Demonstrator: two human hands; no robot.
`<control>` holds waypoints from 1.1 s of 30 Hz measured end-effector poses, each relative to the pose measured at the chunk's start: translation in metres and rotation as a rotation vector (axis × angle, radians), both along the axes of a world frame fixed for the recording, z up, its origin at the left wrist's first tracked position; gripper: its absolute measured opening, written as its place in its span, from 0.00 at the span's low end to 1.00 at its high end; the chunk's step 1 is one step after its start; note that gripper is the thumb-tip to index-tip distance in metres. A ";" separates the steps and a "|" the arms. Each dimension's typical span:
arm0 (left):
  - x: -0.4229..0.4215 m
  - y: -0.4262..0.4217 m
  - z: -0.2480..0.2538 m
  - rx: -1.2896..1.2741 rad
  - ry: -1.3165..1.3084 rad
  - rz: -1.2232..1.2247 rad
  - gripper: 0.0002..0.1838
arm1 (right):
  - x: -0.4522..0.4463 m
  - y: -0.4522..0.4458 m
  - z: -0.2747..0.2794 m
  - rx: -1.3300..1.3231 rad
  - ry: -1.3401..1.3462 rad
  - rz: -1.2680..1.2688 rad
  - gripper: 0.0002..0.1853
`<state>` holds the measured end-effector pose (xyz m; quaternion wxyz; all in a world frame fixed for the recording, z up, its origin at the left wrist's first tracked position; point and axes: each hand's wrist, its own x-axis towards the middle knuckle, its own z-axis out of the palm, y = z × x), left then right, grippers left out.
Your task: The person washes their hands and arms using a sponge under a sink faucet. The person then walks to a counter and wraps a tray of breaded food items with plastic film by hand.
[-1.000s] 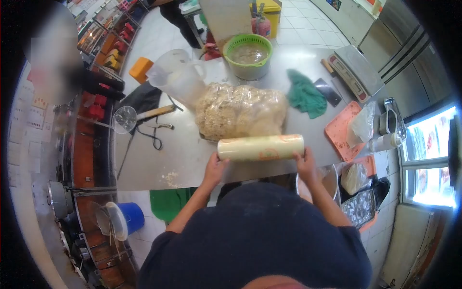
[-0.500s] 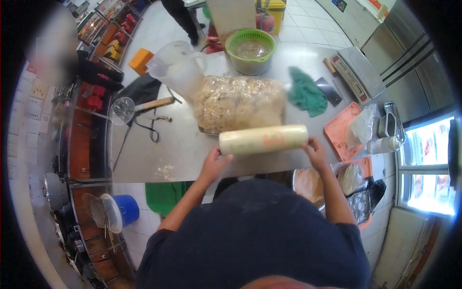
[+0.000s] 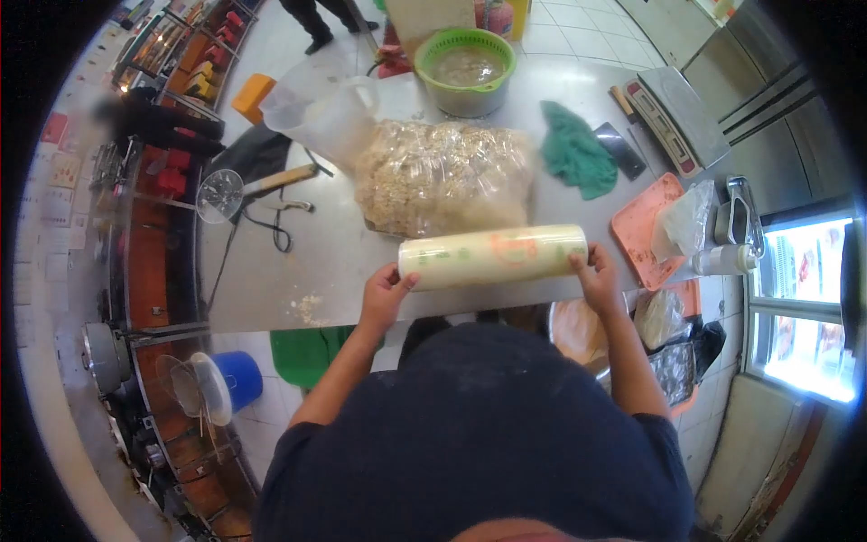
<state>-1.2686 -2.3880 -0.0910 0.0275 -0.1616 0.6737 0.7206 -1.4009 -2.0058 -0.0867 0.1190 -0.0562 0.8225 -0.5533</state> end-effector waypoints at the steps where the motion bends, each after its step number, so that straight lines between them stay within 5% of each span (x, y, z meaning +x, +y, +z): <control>1: 0.007 0.003 -0.012 0.002 0.001 0.002 0.15 | 0.005 0.000 -0.010 0.026 0.081 0.049 0.16; 5: 0.027 0.018 -0.036 -0.063 0.031 0.060 0.15 | 0.032 0.004 -0.036 0.033 0.185 0.070 0.17; 9: 0.042 0.018 -0.028 0.037 -0.015 0.106 0.16 | 0.052 0.011 -0.041 -0.139 -0.015 -0.055 0.16; 15: 0.051 0.017 -0.061 -0.087 -0.241 0.138 0.16 | 0.053 0.009 -0.033 0.256 -0.274 -0.136 0.17; 23: 0.028 0.014 -0.074 -0.189 -0.329 0.041 0.23 | 0.039 0.006 -0.041 0.457 -0.126 0.011 0.26; 29: 0.051 0.021 -0.065 -0.263 -0.349 -0.118 0.22 | 0.053 0.028 -0.068 0.424 -0.072 0.237 0.24; 33: 0.047 0.029 -0.052 -0.278 -0.238 -0.011 0.23 | 0.060 0.013 -0.057 0.374 -0.180 0.094 0.25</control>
